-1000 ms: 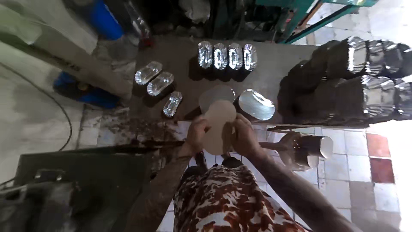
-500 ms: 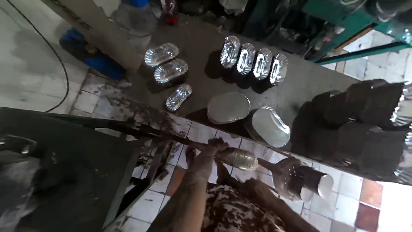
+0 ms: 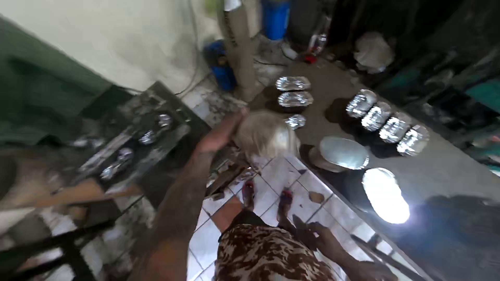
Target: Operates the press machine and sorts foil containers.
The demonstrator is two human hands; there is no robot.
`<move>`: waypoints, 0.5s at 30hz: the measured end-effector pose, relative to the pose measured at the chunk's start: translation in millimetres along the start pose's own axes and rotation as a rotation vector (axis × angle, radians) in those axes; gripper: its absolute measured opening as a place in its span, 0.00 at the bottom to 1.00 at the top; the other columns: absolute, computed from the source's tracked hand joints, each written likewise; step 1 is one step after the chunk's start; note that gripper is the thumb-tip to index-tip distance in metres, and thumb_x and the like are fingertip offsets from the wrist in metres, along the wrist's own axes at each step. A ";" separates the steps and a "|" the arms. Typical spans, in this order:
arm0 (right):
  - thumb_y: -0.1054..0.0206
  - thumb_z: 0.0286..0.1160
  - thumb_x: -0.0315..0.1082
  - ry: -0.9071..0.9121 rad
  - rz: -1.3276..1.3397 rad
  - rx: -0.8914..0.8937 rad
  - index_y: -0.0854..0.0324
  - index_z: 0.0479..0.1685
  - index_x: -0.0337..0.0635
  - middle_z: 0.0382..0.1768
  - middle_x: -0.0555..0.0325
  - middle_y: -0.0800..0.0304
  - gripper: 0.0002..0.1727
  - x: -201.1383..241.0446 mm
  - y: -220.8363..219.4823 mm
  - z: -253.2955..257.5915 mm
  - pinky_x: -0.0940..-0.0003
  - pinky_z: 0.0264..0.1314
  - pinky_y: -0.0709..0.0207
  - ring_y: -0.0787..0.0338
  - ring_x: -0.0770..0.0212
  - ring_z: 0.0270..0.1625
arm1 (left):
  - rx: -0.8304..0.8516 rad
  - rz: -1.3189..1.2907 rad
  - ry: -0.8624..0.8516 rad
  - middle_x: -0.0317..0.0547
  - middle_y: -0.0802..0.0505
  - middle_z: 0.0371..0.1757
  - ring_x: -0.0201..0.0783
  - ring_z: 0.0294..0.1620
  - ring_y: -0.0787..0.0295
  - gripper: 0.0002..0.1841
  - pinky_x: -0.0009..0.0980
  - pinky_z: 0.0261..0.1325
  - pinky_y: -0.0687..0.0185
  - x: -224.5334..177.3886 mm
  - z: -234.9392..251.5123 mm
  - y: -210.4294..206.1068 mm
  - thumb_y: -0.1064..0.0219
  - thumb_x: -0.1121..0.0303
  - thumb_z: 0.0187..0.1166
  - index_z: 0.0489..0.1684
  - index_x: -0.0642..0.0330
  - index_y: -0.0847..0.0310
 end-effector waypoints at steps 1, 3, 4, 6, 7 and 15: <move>0.32 0.75 0.33 0.046 0.015 -0.061 0.12 0.58 0.34 0.57 0.41 0.09 0.16 10.5 2.7 11.5 0.50 0.70 0.18 0.09 0.48 0.62 | -0.166 -0.230 0.010 0.34 0.09 0.48 0.26 0.48 0.11 0.19 0.28 0.54 0.12 -10.2 8.6 32.0 0.56 0.54 0.95 0.63 0.52 0.22; 0.32 0.74 0.31 0.087 0.008 -0.135 0.11 0.55 0.32 0.54 0.41 0.08 0.15 40.0 8.6 37.9 0.52 0.65 0.15 0.08 0.50 0.57 | -0.375 -0.438 -0.087 0.34 0.11 0.45 0.26 0.45 0.13 0.19 0.29 0.49 0.13 -21.8 26.1 85.0 0.61 0.57 0.96 0.61 0.51 0.24; 0.32 0.73 0.29 0.096 0.005 -0.164 0.12 0.54 0.30 0.53 0.40 0.09 0.15 58.8 10.7 53.2 0.53 0.63 0.15 0.09 0.50 0.56 | -0.443 -0.412 -0.156 0.38 0.12 0.53 0.28 0.53 0.15 0.21 0.30 0.56 0.16 -26.2 30.6 103.8 0.63 0.57 0.96 0.68 0.55 0.26; 0.34 0.74 0.26 0.134 0.010 -0.224 0.12 0.55 0.30 0.53 0.40 0.09 0.14 97.5 9.0 77.9 0.55 0.62 0.14 0.08 0.52 0.55 | -0.503 -0.127 -0.233 0.54 0.21 0.78 0.36 0.78 0.25 0.29 0.35 0.81 0.29 -10.3 19.4 121.1 0.67 0.56 0.97 0.84 0.67 0.37; 0.34 0.72 0.25 0.183 0.006 -0.264 0.13 0.54 0.30 0.51 0.41 0.08 0.14 118.8 7.6 93.7 0.55 0.61 0.13 0.07 0.53 0.53 | -0.506 0.123 -0.190 0.63 0.24 0.81 0.46 0.84 0.30 0.33 0.44 0.86 0.36 9.9 7.4 128.4 0.69 0.52 0.97 0.84 0.72 0.37; 0.36 0.75 0.24 0.689 -0.250 -0.357 0.10 0.48 0.28 0.48 0.40 0.06 0.11 324.2 -21.7 213.6 0.52 0.61 0.12 0.06 0.48 0.53 | -0.054 0.678 0.215 0.61 0.12 0.36 0.56 0.39 0.14 0.29 0.61 0.48 0.19 130.0 -119.3 236.9 0.51 0.48 0.93 0.46 0.68 0.15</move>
Point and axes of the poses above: each hand's wrist, its own z-axis towards the middle knuckle, its own y-axis out of the back of the hand, x = y × z, the point moved 5 cm from there along z, towards the middle knuckle
